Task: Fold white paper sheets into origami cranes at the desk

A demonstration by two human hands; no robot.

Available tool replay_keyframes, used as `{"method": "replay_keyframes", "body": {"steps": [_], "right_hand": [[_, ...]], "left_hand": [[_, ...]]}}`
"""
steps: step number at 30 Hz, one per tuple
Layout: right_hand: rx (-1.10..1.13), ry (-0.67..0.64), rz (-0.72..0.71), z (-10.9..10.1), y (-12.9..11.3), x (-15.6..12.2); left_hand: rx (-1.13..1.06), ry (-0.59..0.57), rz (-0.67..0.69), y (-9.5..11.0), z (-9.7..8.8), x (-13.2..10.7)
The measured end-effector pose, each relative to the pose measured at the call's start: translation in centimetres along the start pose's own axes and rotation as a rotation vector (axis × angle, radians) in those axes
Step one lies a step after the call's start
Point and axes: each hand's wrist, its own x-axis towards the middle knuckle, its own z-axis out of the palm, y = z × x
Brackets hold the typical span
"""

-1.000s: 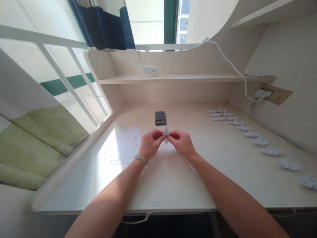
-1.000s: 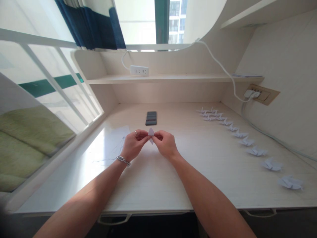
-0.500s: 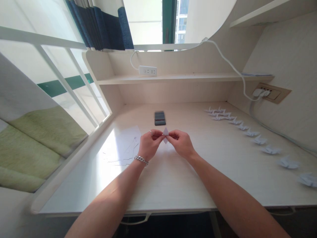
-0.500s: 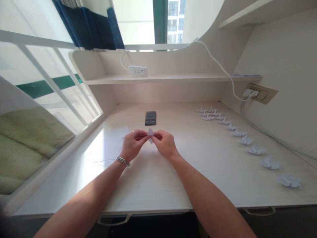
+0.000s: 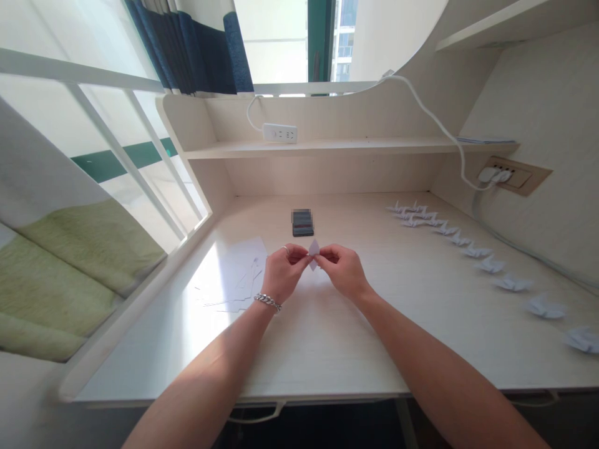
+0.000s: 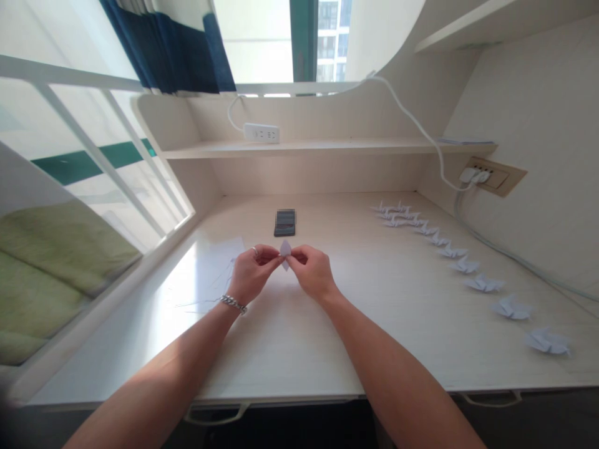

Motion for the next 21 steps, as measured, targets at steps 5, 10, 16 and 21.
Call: {"method": "replay_keyframes", "body": {"steps": [5,10,16,21], "right_hand": [[-0.003,-0.004,0.007,-0.04,-0.09,-0.01],[0.0,-0.011,0.0,-0.02,-0.04,-0.01],[0.0,-0.018,0.007,0.06,0.25,0.07],[-0.008,-0.017,-0.003,0.06,0.53,0.08]], "left_hand": [[-0.014,0.008,0.007,-0.33,0.07,-0.05],[-0.004,0.006,-0.029,-0.21,0.05,-0.04],[0.009,-0.014,-0.05,0.15,0.0,-0.1],[-0.002,-0.049,-0.019,0.07,0.06,-0.18]]}}
